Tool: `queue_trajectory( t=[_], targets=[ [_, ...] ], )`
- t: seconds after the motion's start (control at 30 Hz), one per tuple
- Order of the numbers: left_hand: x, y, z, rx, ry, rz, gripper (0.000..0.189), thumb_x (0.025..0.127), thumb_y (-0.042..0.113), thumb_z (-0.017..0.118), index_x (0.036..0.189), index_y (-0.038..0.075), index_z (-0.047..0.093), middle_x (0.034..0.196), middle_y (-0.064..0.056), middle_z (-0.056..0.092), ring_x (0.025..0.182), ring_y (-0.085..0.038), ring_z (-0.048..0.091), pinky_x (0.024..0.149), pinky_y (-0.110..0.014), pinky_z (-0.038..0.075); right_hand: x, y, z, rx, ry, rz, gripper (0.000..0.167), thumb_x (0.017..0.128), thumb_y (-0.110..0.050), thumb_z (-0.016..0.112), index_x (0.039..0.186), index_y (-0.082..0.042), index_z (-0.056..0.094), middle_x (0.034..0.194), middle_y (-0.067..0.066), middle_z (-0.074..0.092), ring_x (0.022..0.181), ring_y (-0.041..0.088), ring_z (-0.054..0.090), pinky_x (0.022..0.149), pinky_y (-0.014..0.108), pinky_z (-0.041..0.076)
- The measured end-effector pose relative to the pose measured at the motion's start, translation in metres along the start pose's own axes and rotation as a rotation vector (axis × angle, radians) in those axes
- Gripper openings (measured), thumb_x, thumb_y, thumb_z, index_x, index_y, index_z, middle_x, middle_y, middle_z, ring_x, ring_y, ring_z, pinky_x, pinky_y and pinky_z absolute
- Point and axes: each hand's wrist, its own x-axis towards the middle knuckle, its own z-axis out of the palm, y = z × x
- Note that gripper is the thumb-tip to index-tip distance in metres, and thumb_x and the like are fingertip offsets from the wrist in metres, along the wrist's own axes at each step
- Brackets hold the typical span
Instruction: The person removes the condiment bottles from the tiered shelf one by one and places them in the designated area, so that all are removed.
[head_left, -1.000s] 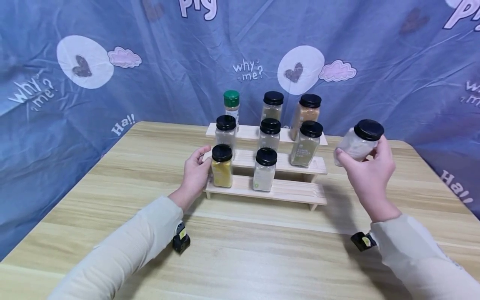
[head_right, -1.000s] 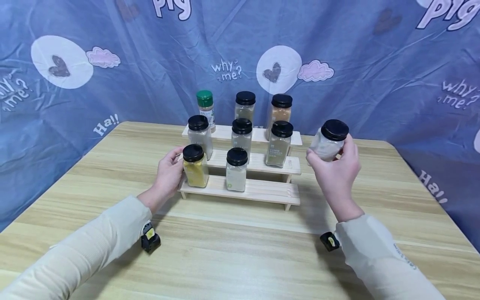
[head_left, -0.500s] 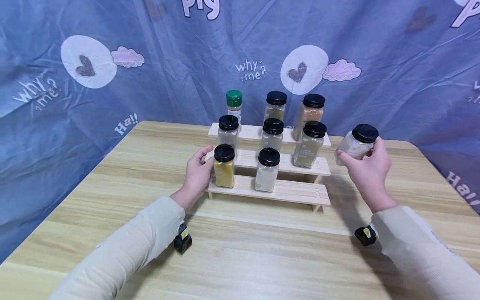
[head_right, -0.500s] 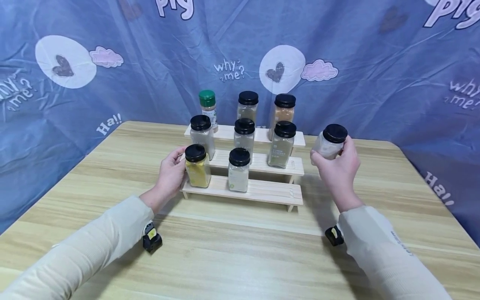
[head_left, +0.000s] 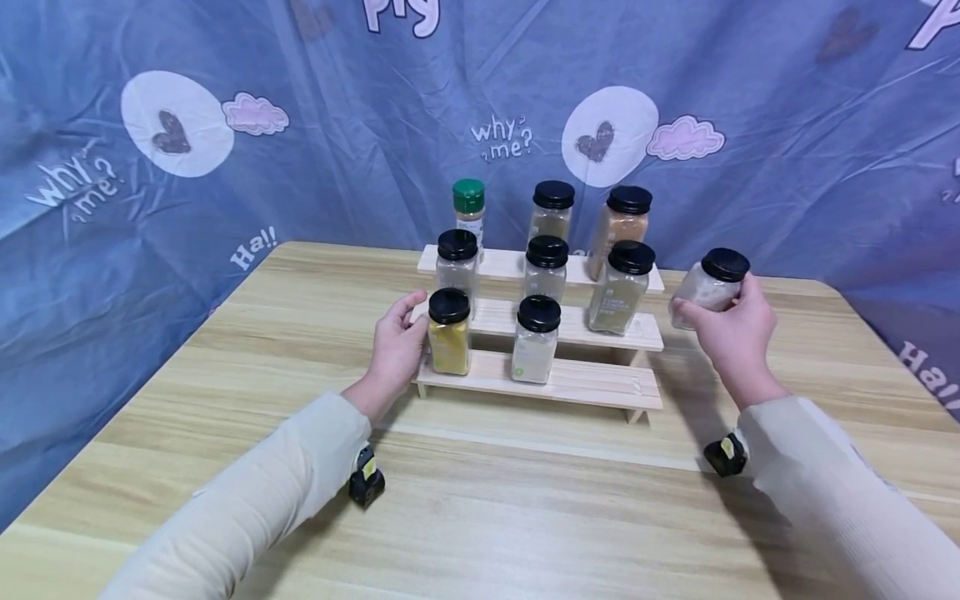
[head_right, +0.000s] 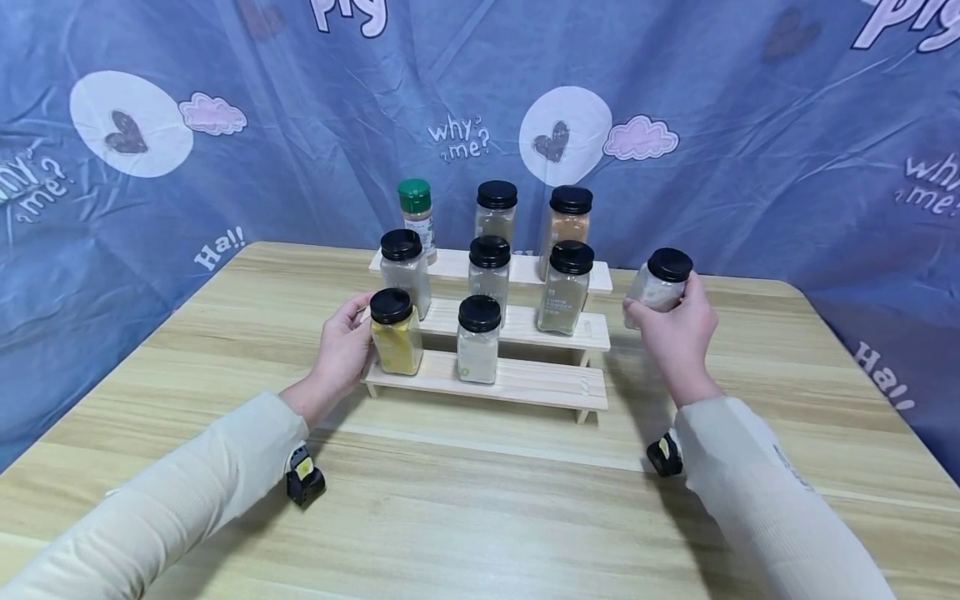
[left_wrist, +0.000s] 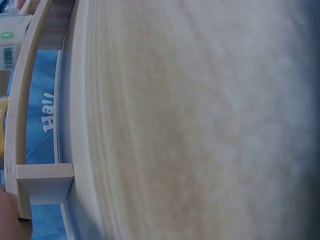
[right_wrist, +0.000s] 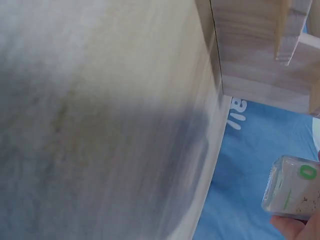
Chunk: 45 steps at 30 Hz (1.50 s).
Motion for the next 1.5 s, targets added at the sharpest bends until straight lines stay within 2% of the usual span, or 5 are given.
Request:
queue_trajectory(
  t=[0.2, 0.3, 0.8, 1.07, 1.5],
  targets=[
    [0.000, -0.001, 0.000, 0.017, -0.004, 0.017, 0.042, 0.088, -0.005, 0.046, 0.129, 0.003, 0.049, 0.056, 0.008, 0.030, 0.041, -0.002, 0.033, 0.039, -0.015, 0.029, 0.007, 0.004, 0.004, 0.012, -0.035, 0.054, 0.063, 0.076, -0.019, 0.072, 0.132, -0.013, 0.044, 0.126, 0.011, 0.052, 0.115, 0.020, 0.050, 0.095, 0.027, 0.043],
    [0.000, -0.002, 0.000, 0.027, -0.005, 0.025, 0.043, 0.088, -0.005, 0.046, 0.131, 0.001, 0.047, 0.055, 0.008, 0.030, 0.042, -0.002, 0.033, 0.040, -0.015, 0.029, 0.009, 0.004, 0.006, 0.012, -0.050, 0.067, 0.064, 0.077, -0.017, 0.071, 0.134, -0.009, 0.041, 0.129, 0.013, 0.050, 0.118, 0.023, 0.048, 0.098, 0.030, 0.042],
    [0.000, -0.003, 0.001, 0.040, 0.002, 0.024, 0.040, 0.089, -0.001, 0.049, 0.128, 0.004, 0.051, 0.056, 0.007, 0.032, 0.042, -0.002, 0.033, 0.039, -0.015, 0.029, 0.016, 0.014, 0.012, 0.031, -0.121, 0.115, 0.069, 0.077, -0.005, 0.069, 0.138, -0.005, 0.034, 0.138, 0.017, 0.044, 0.125, 0.030, 0.042, 0.106, 0.038, 0.034],
    [-0.001, -0.002, 0.001, 0.037, -0.004, 0.016, 0.042, 0.088, -0.002, 0.047, 0.130, 0.003, 0.050, 0.055, 0.008, 0.032, 0.041, -0.003, 0.033, 0.038, -0.016, 0.029, 0.015, 0.016, 0.014, 0.009, -0.174, 0.140, 0.069, 0.079, -0.008, 0.069, 0.138, -0.001, 0.033, 0.137, 0.021, 0.044, 0.124, 0.033, 0.043, 0.105, 0.040, 0.035],
    [0.000, -0.001, 0.001, 0.054, 0.010, 0.015, 0.041, 0.088, -0.002, 0.048, 0.128, 0.006, 0.052, 0.056, 0.008, 0.033, 0.042, -0.003, 0.033, 0.039, -0.016, 0.030, 0.016, 0.023, 0.015, 0.064, -0.226, 0.168, 0.071, 0.080, -0.007, 0.069, 0.138, 0.001, 0.029, 0.141, 0.021, 0.039, 0.127, 0.035, 0.039, 0.106, 0.042, 0.033]
  ],
)
